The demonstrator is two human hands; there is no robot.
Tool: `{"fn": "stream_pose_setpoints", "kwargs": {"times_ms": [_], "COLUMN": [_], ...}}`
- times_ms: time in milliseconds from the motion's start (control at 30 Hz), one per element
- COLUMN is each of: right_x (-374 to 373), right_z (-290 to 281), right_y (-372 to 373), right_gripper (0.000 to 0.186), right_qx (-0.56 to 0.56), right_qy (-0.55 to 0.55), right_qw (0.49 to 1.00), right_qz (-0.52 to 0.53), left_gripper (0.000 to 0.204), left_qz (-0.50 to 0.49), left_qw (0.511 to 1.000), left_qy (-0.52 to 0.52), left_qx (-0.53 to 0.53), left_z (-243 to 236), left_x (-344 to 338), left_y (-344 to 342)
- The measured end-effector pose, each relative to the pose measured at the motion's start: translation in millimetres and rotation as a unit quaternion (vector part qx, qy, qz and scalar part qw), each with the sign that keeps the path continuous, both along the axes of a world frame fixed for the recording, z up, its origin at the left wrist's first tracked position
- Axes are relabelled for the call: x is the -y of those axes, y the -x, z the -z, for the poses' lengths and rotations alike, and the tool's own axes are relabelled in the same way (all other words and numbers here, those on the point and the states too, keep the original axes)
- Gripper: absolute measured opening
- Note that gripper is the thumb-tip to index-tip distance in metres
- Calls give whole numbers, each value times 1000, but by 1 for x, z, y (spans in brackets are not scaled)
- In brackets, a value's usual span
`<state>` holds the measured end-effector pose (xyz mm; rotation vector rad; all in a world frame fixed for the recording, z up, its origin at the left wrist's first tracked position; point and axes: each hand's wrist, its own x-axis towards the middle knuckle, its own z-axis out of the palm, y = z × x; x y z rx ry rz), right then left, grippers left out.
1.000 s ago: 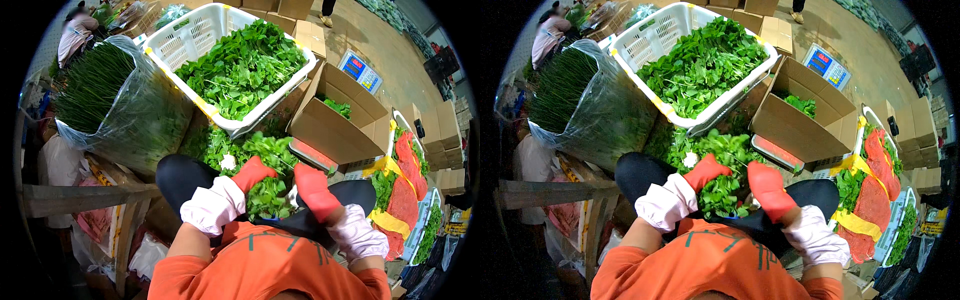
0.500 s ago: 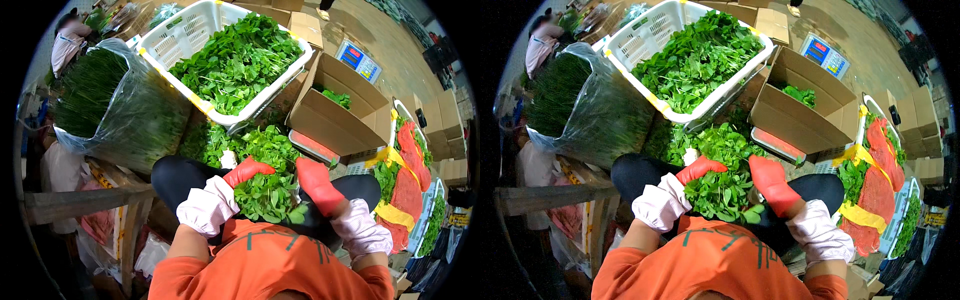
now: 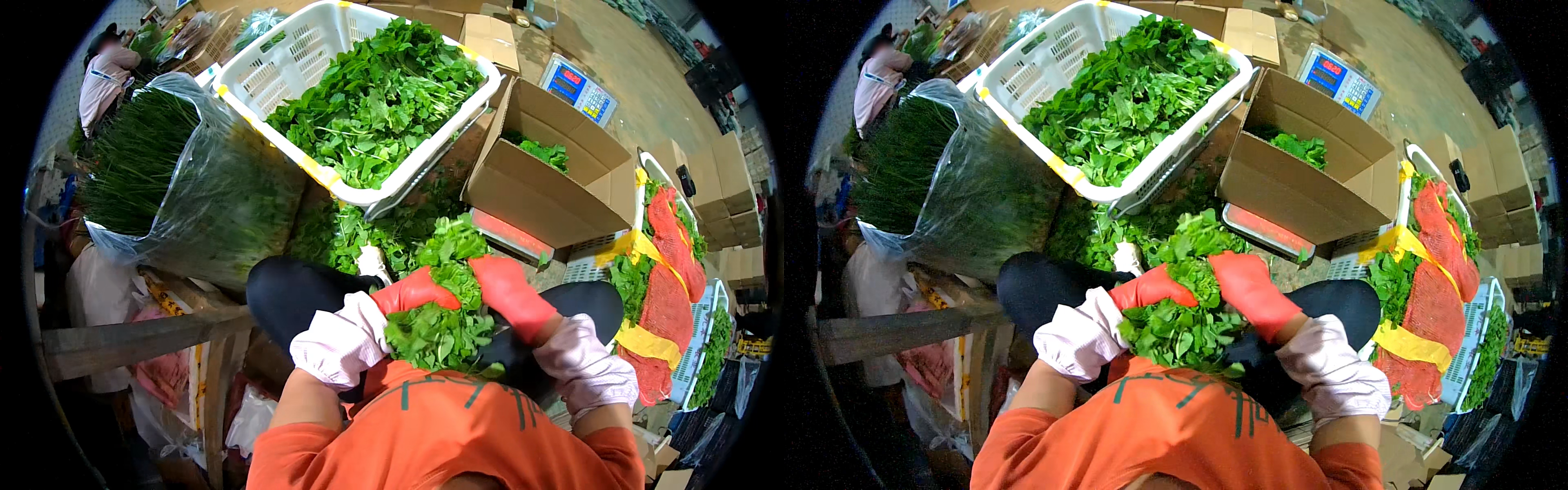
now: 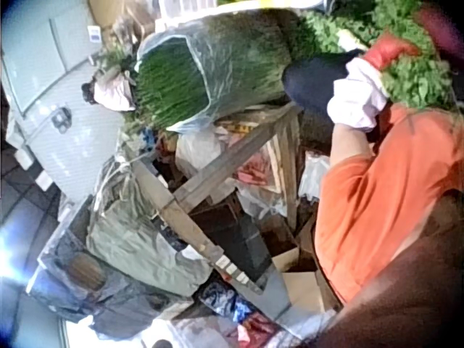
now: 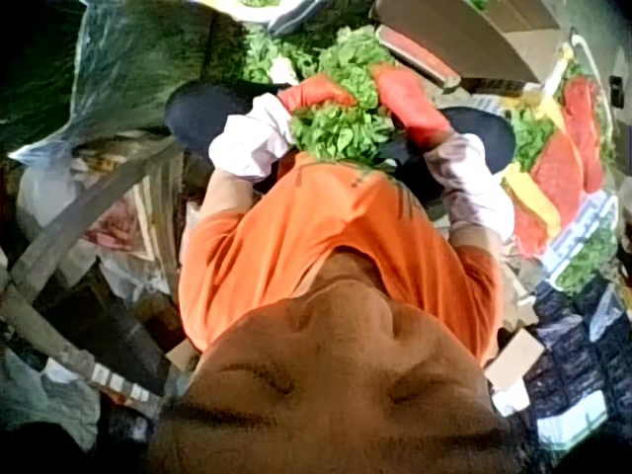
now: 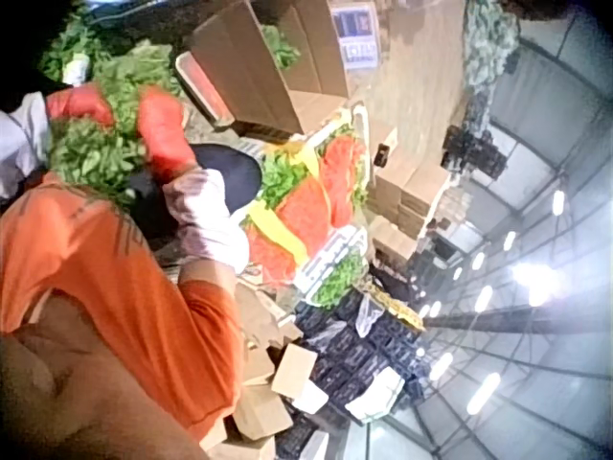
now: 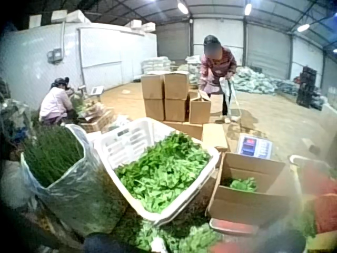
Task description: The person trims and sorts green leafy vegetables using shears by hand, then weighs them on a scale and places them into a cardboard box.
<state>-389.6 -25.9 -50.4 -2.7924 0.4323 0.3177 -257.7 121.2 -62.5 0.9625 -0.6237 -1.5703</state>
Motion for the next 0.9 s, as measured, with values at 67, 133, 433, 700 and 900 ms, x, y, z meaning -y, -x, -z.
{"fn": "stream_pose_setpoints", "kwargs": {"times_ms": [67,133,433,700,900], "right_x": [5,8,-32,-32,-40], "right_z": [-21,-38,-46,-39,-39], "right_y": [5,7,-22,-2,-32], "right_gripper": [13,13,13,13,10], "right_qx": [29,41,-49,-123,-101], "right_qy": [-10,21,100,144,106], "right_qw": [998,995,994,980,988], "right_qz": [48,92,13,51,48], "left_gripper": [41,39,52,52,59], "left_qz": [3,11,-30,37,36], "left_qw": [992,923,847,888,862], "left_qy": [-25,-219,-305,-280,-320], "left_qx": [122,318,434,364,392], "left_z": [-6,-11,-18,-21,-22], "left_x": [1,7,15,11,15], "left_y": [-11,-18,-5,-13,-7]}}
